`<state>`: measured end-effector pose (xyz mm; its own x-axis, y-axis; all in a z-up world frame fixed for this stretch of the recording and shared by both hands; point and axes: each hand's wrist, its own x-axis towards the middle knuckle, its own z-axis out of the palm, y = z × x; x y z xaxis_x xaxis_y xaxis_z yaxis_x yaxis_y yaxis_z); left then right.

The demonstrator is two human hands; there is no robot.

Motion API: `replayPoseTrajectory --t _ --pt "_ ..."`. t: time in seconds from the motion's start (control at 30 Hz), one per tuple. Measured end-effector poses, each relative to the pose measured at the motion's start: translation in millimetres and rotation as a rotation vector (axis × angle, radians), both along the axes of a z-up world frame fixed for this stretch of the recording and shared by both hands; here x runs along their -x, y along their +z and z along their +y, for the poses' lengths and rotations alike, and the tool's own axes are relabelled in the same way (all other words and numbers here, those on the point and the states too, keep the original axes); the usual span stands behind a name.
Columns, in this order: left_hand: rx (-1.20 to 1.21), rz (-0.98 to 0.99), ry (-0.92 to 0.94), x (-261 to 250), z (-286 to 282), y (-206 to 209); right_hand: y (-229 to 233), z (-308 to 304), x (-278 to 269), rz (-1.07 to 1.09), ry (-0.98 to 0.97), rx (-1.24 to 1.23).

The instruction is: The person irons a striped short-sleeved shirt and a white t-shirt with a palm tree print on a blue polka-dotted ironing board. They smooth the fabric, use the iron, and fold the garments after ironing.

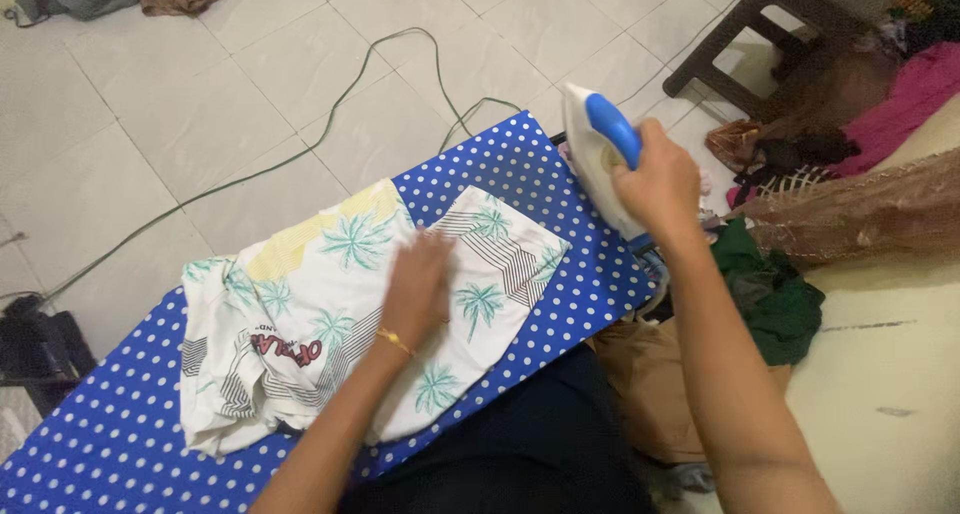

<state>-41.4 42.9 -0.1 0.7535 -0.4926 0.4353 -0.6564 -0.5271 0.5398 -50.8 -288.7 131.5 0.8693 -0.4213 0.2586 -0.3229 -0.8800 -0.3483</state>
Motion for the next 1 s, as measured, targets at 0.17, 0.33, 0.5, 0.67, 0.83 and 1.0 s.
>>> replayPoseTrajectory --t 0.17,0.33,0.5,0.67,0.83,1.0 --pt "-0.095 -0.006 0.218 -45.4 14.3 1.0 24.3 90.2 39.5 0.064 0.226 -0.07" --pt "0.062 0.058 0.256 -53.9 19.7 -4.7 25.4 169.9 68.7 0.325 0.325 -0.104" --pt "0.107 0.029 0.265 -51.8 20.1 -11.4 14.6 198.2 70.9 0.265 0.392 -0.114" --pt "0.078 0.005 0.291 -52.1 18.5 -11.4 2.0 207.5 50.9 0.197 0.37 0.013" --pt "0.113 0.002 0.3 -50.5 19.7 -10.1 -4.4 205.0 26.6 0.15 0.369 0.049" --pt "0.14 -0.014 0.293 -50.6 20.0 -7.5 -1.6 188.4 36.5 0.189 0.354 0.074"
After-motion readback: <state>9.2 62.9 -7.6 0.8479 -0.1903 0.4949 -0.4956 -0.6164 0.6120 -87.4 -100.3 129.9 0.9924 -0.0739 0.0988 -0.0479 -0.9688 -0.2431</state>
